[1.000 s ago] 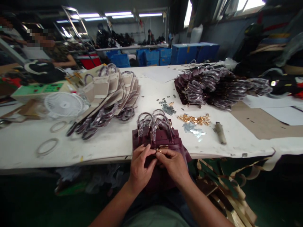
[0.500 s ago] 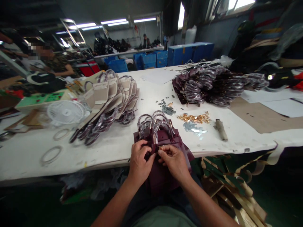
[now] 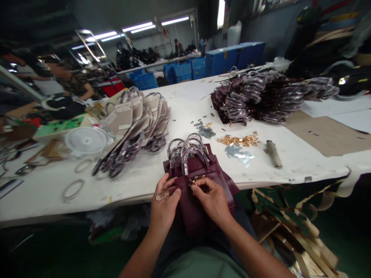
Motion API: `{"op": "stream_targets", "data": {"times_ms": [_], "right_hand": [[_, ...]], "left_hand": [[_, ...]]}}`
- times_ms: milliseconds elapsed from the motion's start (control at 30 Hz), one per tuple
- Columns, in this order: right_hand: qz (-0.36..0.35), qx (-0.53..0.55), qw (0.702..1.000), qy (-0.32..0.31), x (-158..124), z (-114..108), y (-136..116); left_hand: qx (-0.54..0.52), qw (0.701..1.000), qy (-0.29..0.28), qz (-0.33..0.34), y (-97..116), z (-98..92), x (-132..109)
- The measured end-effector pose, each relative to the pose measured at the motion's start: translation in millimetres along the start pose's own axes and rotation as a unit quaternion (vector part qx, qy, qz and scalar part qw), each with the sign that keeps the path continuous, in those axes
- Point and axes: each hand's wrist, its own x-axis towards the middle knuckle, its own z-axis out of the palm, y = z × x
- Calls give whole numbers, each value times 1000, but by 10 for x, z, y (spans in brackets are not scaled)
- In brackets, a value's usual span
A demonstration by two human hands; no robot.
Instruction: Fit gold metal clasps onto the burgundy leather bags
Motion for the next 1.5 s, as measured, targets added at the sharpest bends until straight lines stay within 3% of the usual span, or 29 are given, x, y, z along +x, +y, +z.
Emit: {"op": "stream_targets", "data": {"times_ms": [133, 367, 667, 1000, 1167, 1500], "right_hand": [[-17, -13, 1000, 0, -44, -10, -29], [-74, -92, 993, -1, -97, 13, -32], [-109, -196, 974, 30, -143, 119, -29], [-93, -237, 966, 36, -109, 219, -63], [-148, -292, 945, 12, -66, 186, -123], [-182, -384, 905, -28, 58, 118, -207]], "left_hand": [[-73, 994, -26, -81, 47, -43, -14], [35, 993, -103, -43, 51, -125, 52], [28, 995, -92, -7, 10, -119, -7], [-22, 995, -100, 7, 40, -39, -1], [-53, 997, -53, -8, -8, 61, 67], [-82, 996, 7, -18, -107, 161, 149]]}}
